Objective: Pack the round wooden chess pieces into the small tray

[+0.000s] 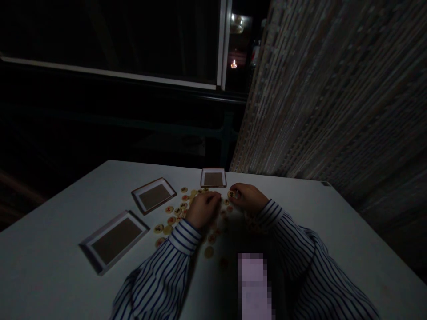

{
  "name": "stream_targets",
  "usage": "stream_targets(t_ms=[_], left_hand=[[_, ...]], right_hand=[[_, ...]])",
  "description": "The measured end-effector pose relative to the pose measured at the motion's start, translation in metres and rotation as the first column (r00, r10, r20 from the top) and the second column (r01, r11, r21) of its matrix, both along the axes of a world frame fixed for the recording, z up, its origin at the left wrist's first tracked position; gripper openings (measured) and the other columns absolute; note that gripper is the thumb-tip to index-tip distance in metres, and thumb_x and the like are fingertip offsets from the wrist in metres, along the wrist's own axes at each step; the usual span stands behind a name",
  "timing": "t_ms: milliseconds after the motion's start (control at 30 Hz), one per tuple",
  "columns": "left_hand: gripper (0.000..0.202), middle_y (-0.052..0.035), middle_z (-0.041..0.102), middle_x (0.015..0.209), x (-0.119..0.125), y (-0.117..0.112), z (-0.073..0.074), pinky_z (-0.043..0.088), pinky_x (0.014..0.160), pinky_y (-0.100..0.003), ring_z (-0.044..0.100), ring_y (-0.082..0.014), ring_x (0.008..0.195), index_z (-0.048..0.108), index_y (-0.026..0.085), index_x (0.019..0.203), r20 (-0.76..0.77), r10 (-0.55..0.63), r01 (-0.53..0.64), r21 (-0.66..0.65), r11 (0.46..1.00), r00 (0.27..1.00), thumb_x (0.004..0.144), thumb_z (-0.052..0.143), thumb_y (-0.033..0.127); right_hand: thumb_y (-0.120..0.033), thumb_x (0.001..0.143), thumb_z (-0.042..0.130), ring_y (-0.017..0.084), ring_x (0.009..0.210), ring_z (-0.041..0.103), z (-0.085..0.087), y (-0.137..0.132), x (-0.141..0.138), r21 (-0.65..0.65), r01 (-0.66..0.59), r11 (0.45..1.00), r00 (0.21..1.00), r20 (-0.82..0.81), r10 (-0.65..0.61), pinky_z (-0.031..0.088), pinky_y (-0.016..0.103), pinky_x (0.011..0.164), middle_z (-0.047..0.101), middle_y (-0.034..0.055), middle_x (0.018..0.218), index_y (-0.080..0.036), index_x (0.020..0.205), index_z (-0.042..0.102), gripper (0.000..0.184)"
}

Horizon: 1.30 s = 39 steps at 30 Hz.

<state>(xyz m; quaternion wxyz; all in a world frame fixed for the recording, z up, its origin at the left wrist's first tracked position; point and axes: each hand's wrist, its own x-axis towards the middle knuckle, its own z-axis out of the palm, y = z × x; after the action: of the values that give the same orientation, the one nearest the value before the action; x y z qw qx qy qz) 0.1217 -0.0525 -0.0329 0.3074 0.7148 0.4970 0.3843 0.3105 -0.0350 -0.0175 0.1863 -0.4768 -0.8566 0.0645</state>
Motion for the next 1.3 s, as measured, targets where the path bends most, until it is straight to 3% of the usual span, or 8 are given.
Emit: stream_targets(t_ms=[100,233,400,800,1100,1300], left_hand=[[0.031,-0.0040,0.068,0.076,0.017,-0.004,0.005,0.044,0.068,-0.028,0.060,-0.0179,0.073,0.067,0.015,0.079,0.152,-0.098,0.114,-0.104,0.988,0.983,0.076,0.048,0.039],[0.032,-0.0014,0.063,0.061,0.033,-0.008,0.010,0.040,0.053,-0.024,0.053,-0.0129,0.056,0.067,0.014,0.074,0.292,-0.183,0.265,-0.272,0.925,0.939,0.072,0.052,0.042],[0.028,0.0004,0.060,0.056,0.051,-0.009,0.013,0.036,0.049,-0.021,0.048,-0.0094,0.050,0.066,0.013,0.072,0.408,-0.132,0.299,-0.377,0.877,0.903,0.066,0.060,0.039],[0.028,0.0003,0.064,0.065,0.083,-0.002,0.011,0.039,0.053,-0.021,0.051,-0.0079,0.053,0.066,0.014,0.076,0.560,-0.039,0.368,-0.490,0.790,0.828,0.058,0.070,0.036],[0.032,-0.0046,0.067,0.074,0.087,0.001,0.008,0.042,0.055,-0.022,0.055,-0.0110,0.061,0.067,0.013,0.080,0.551,-0.044,0.349,-0.463,0.814,0.833,0.059,0.069,0.036],[0.032,-0.0051,0.068,0.077,0.087,0.004,0.005,0.045,0.062,-0.024,0.058,-0.0129,0.067,0.067,0.013,0.083,0.576,-0.025,0.336,-0.440,0.833,0.817,0.058,0.070,0.034]], right_hand=[[-0.031,0.076,0.054,0.011,0.066,0.055,-0.001,-0.018,0.008,0.071,-0.008,0.997,0.993,-0.116,0.016,0.043,0.024,0.066,0.063,0.0047,0.086,-0.016,0.100,0.057,0.029],[-0.034,0.078,0.053,0.013,0.071,0.058,-0.002,-0.032,0.021,0.137,0.009,0.991,0.990,-0.141,0.011,0.044,0.025,0.069,0.063,0.0067,0.090,-0.016,0.103,0.057,0.031],[-0.036,0.077,0.056,0.015,0.079,0.060,0.000,-0.042,0.035,0.119,0.075,0.990,0.988,-0.144,-0.057,0.045,0.025,0.072,0.065,0.0070,0.087,-0.016,0.094,0.059,0.027],[-0.041,0.074,0.058,0.013,0.069,0.059,-0.009,-0.041,0.065,0.034,0.136,0.990,0.928,-0.354,-0.115,0.045,0.023,0.063,0.064,0.0018,0.077,-0.019,0.091,0.059,0.028],[-0.040,0.074,0.057,0.014,0.070,0.061,-0.010,-0.040,0.067,-0.048,0.097,0.994,0.837,-0.536,-0.108,0.048,0.024,0.064,0.066,0.0024,0.076,-0.018,0.084,0.061,0.024],[-0.039,0.079,0.052,0.014,0.073,0.063,-0.014,-0.041,0.061,-0.117,0.145,0.983,0.784,-0.593,-0.186,0.049,0.025,0.065,0.067,0.0024,0.079,-0.019,0.086,0.059,0.022]])
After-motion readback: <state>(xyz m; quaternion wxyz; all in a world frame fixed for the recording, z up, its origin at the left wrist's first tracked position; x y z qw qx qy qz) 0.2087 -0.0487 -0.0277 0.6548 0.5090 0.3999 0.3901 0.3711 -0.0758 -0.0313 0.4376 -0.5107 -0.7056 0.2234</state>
